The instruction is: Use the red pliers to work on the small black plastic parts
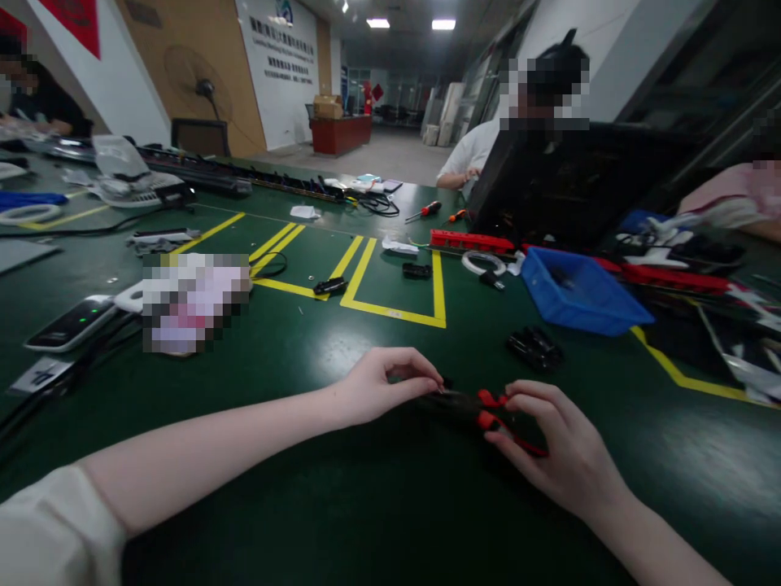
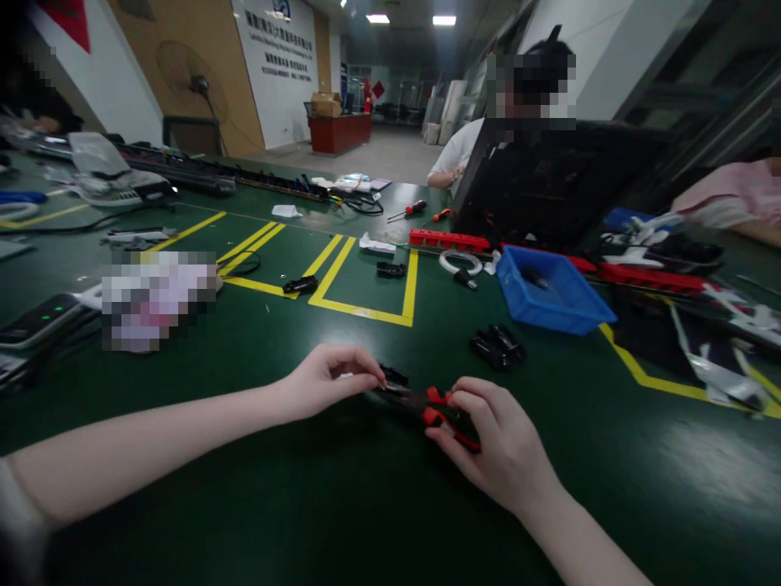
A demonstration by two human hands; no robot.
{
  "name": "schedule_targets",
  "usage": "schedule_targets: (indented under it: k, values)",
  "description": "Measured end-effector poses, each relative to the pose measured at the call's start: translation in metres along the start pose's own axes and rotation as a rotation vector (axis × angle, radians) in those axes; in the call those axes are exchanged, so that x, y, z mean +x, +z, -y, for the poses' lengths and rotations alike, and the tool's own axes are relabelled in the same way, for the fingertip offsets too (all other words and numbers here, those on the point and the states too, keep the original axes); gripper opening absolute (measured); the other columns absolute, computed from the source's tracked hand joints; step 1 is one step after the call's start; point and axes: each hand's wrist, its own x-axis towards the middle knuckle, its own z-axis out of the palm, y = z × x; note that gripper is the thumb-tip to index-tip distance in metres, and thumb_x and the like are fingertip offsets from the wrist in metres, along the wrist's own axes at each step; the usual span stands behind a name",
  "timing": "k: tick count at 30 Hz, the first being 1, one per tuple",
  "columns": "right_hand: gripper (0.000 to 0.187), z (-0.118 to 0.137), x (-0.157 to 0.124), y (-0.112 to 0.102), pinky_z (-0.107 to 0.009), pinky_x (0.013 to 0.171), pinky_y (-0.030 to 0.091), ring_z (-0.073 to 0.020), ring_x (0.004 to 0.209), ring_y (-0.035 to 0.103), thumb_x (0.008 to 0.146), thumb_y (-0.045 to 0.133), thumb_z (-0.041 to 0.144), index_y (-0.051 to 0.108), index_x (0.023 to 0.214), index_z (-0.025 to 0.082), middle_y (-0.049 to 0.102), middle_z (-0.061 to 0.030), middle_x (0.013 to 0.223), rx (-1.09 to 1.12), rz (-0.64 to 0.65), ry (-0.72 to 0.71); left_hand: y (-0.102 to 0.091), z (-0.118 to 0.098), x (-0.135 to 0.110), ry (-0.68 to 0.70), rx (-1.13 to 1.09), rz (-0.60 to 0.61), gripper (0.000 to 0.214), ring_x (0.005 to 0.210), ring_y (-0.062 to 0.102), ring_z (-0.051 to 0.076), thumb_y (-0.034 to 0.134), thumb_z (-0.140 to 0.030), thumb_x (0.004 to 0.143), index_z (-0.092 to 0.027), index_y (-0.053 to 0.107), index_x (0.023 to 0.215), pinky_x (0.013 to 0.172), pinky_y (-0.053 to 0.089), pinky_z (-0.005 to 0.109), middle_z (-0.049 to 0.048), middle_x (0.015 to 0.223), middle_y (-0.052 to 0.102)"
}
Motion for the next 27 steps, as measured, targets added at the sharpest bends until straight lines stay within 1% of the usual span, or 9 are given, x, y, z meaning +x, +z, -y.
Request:
schedule_targets:
  k: [2,4,6,8,12,15,18,23,27]
  values:
    - [0.031,0.0,0.001,-0.003,-0.037,0.07,0.063,-0.024,0.087,0.072,0.093,0.071,0.033,0.061,0.12,0.023,0.069,-0.0109,0.108,-0.001,0.011,0.034,0.005,0.001,0.0,-0.104,-0.156,0.023,0.015,0.092,0.073,0.016,0.074,-0.025,0.092,-0.014,0.073,0.101,0.087,0.058,0.033,0.0067,0.101,0.077]
    - [0.038,0.0,0.001,-0.005,-0.037,0.069,0.063,-0.0246,0.087,0.072,0.091,0.073,0.04,0.062,0.122,0.022,0.07,-0.0121,0.11,-0.011,0.047,0.032,0.005,0.002,0.001,-0.171,-0.233,-0.002,0.015,0.091,0.073,0.015,0.076,-0.022,0.089,-0.014,0.072,0.101,0.087,0.059,0.032,0.0066,0.1,0.078]
    - [0.048,0.0,0.002,-0.006,-0.04,0.075,0.064,-0.0274,0.095,0.073,0.09,0.075,0.045,0.062,0.129,0.02,0.071,-0.0148,0.117,-0.019,0.088,0.0,0.003,0.005,0.004,-0.207,-0.259,-0.058,0.014,0.088,0.073,0.014,0.077,-0.018,0.086,-0.014,0.071,0.098,0.087,0.06,0.032,0.0055,0.098,0.077]
    - [0.053,0.001,0.003,-0.005,-0.043,0.081,0.064,-0.0289,0.102,0.072,0.09,0.075,0.045,0.061,0.134,0.019,0.072,-0.0157,0.12,-0.016,0.124,-0.032,0.0,0.007,0.007,-0.224,-0.273,-0.093,0.014,0.088,0.074,0.014,0.077,-0.016,0.085,-0.014,0.07,0.097,0.089,0.06,0.033,0.0042,0.095,0.077]
    - [0.041,0.003,0.006,-0.003,-0.04,0.078,0.063,-0.0265,0.097,0.072,0.094,0.071,0.038,0.064,0.129,0.018,0.074,-0.0128,0.109,0.003,0.162,-0.025,-0.003,0.013,0.008,-0.224,-0.293,-0.064,0.014,0.092,0.077,0.016,0.077,-0.017,0.084,-0.013,0.068,0.095,0.093,0.061,0.035,0.0033,0.09,0.076]
    - [0.038,0.004,0.006,-0.002,-0.04,0.074,0.062,-0.0262,0.094,0.071,0.093,0.071,0.036,0.064,0.127,0.017,0.074,-0.0129,0.107,-0.036,0.135,-0.04,-0.003,0.014,0.006,-0.155,-0.3,-0.051,0.013,0.093,0.078,0.016,0.077,-0.016,0.083,-0.014,0.068,0.091,0.091,0.062,0.033,0.0035,0.091,0.077]
    - [0.043,0.005,0.003,-0.003,-0.04,0.074,0.061,-0.0264,0.094,0.071,0.093,0.071,0.034,0.061,0.131,0.017,0.073,-0.0134,0.108,-0.08,0.07,-0.062,-0.003,0.012,0.005,-0.127,-0.284,-0.061,0.013,0.091,0.078,0.015,0.079,-0.017,0.083,-0.014,0.069,0.092,0.089,0.063,0.033,0.003,0.092,0.077]
    - [0.061,0.006,-0.006,-0.004,-0.04,0.073,0.06,-0.0267,0.094,0.07,0.089,0.076,0.035,0.055,0.144,0.021,0.07,-0.0131,0.114,-0.105,-0.029,-0.024,0.0,0.004,0.003,-0.205,-0.265,-0.05,0.019,0.083,0.077,0.015,0.083,-0.023,0.08,-0.013,0.073,0.094,0.085,0.064,0.033,0.0036,0.088,0.078]
    - [0.053,0.006,-0.006,-0.003,-0.039,0.07,0.059,-0.026,0.091,0.069,0.088,0.075,0.031,0.06,0.138,0.021,0.071,-0.0116,0.111,-0.129,-0.061,-0.05,0.004,-0.001,0.001,-0.271,-0.328,0.024,0.018,0.073,0.076,0.014,0.081,-0.023,0.082,-0.01,0.076,0.094,0.075,0.065,0.029,0.0045,0.082,0.078]
